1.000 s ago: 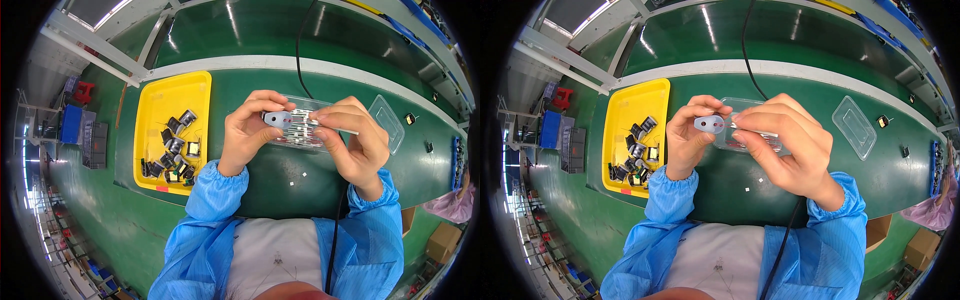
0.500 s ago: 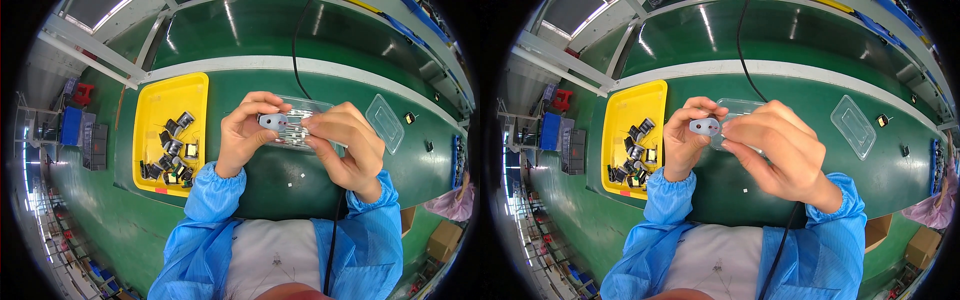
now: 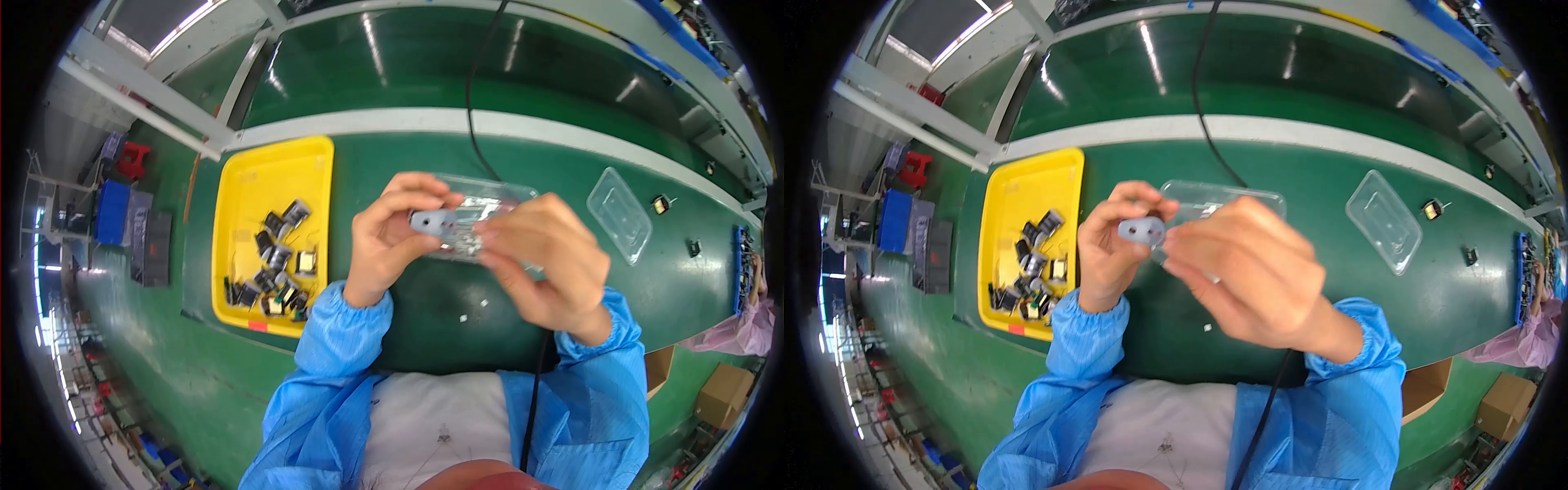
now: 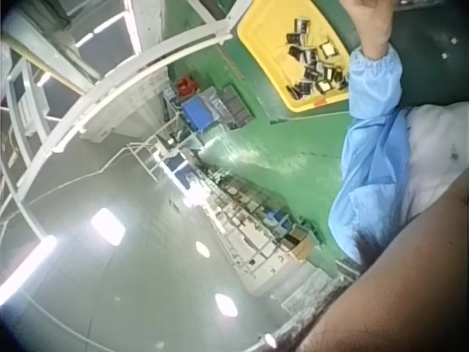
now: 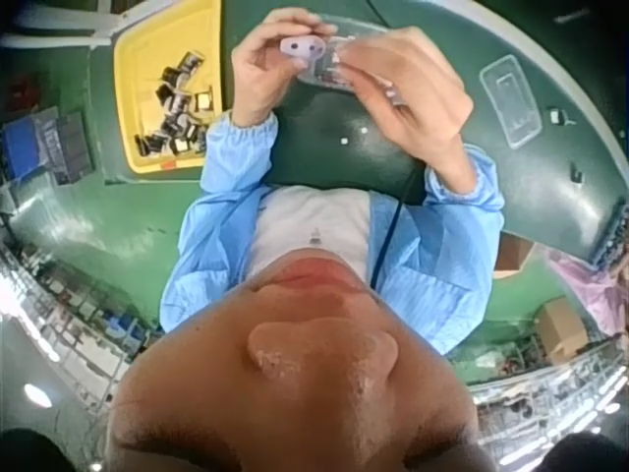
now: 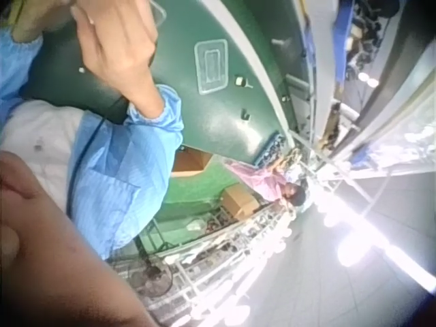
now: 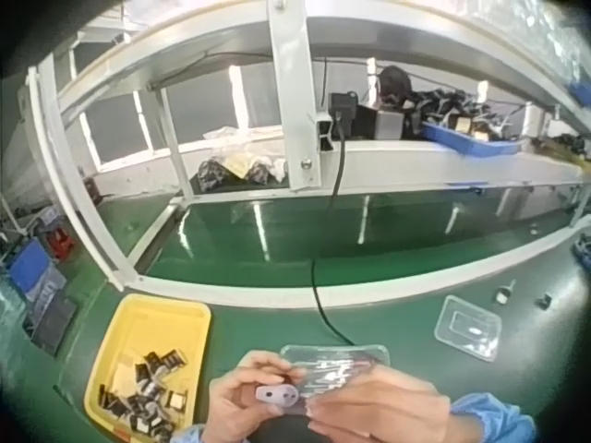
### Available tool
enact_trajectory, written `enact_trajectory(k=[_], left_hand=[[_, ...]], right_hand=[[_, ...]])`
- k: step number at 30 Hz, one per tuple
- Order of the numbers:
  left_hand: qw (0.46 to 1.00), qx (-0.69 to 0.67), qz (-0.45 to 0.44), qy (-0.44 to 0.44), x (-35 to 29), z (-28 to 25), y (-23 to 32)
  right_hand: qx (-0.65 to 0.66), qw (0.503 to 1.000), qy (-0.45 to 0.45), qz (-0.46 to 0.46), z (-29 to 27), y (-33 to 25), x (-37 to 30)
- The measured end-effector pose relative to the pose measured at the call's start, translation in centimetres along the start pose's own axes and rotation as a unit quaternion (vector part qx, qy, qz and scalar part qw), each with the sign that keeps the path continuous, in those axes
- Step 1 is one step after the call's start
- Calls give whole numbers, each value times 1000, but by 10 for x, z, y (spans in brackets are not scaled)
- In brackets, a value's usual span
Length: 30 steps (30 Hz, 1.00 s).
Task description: The person assembles electronic components by inserting connector pins from a component tray into a plastic housing using a pin insertion tool.
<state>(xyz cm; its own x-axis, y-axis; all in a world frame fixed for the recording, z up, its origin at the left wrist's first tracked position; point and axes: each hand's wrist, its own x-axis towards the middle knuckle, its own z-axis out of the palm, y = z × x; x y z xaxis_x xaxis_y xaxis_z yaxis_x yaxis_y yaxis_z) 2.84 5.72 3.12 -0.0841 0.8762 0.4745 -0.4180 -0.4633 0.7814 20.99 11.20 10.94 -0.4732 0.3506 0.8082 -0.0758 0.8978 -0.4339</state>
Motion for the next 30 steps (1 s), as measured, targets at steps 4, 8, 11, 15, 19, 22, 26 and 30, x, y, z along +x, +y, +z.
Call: enact_trajectory(k=[4, 8, 11, 15, 19, 22, 26, 30], left_hand=[[998, 48, -17, 26, -6, -3, -2], [999, 16, -22, 25, -7, -1, -3], [1000, 17, -15, 16, -7, 0, -3], [999, 32, -21, 15, -6, 2, -1], [998, 64, -13, 24, -6, 2, -2], [997, 64, -32, 31, -7, 0, -3], [996, 66, -43, 36, -6, 2, 2], [996, 78, -26, 30, -6, 4, 2]], right_hand=[[8, 1000, -20, -11, 4, 4, -2], [2, 1000, -16, 5, 8, 5, -5], [29, 998, -26, 39, 12, 9, -7], [26, 997, -37, 57, 16, 13, -7], [36, 995, -43, 77, 17, 15, -5], [32, 995, -46, 82, 16, 19, -4], [32, 992, -44, 112, 14, 23, -4], [30, 992, -58, 110, 13, 27, -7]])
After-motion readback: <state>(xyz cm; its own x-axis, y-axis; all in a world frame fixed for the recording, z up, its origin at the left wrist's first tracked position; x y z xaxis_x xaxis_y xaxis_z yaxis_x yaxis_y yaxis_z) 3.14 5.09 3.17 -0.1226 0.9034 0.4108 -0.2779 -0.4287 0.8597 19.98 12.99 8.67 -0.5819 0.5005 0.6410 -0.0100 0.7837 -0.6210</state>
